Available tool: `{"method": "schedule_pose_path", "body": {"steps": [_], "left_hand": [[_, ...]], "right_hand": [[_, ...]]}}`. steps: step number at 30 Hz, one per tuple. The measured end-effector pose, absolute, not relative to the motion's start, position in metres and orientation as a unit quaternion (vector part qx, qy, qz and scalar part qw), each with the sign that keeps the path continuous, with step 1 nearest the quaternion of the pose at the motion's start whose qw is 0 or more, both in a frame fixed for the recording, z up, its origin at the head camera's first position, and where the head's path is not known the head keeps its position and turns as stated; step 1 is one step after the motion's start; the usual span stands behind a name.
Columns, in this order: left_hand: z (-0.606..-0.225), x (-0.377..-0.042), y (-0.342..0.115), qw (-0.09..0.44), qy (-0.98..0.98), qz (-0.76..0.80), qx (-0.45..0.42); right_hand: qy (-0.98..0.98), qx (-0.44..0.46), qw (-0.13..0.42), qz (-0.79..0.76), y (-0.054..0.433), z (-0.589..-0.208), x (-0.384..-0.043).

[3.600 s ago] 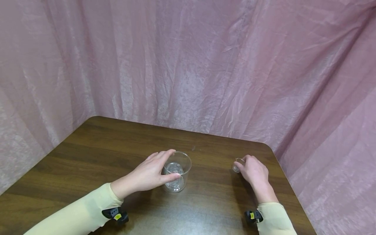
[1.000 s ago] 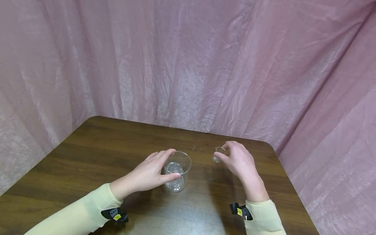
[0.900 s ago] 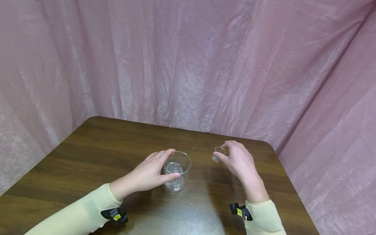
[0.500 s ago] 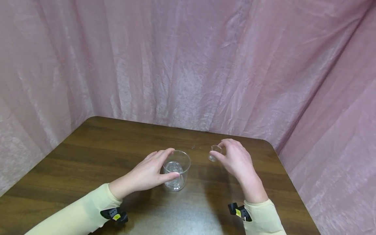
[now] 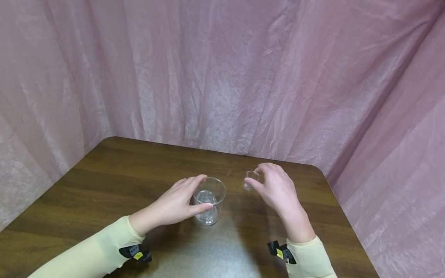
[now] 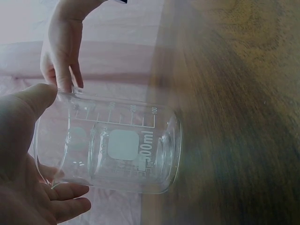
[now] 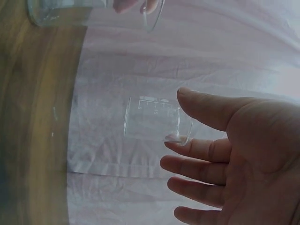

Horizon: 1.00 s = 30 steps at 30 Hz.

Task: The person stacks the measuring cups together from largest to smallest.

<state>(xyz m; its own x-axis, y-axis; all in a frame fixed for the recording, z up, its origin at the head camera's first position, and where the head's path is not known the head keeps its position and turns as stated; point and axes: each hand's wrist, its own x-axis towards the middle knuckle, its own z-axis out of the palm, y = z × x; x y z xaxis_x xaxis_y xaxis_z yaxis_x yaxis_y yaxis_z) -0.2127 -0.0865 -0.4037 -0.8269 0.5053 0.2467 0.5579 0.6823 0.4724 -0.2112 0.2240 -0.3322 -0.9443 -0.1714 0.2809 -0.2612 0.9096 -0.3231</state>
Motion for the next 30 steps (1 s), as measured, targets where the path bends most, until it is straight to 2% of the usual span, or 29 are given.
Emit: {"method": "schedule_pose_path", "body": {"steps": [30], "left_hand": [[-0.403, -0.214, -0.085, 0.046, -0.914, -0.277, -0.291]], "right_hand": [[-0.956, 0.136, 0.148, 0.214, 0.201, -0.318, -0.202]]}}
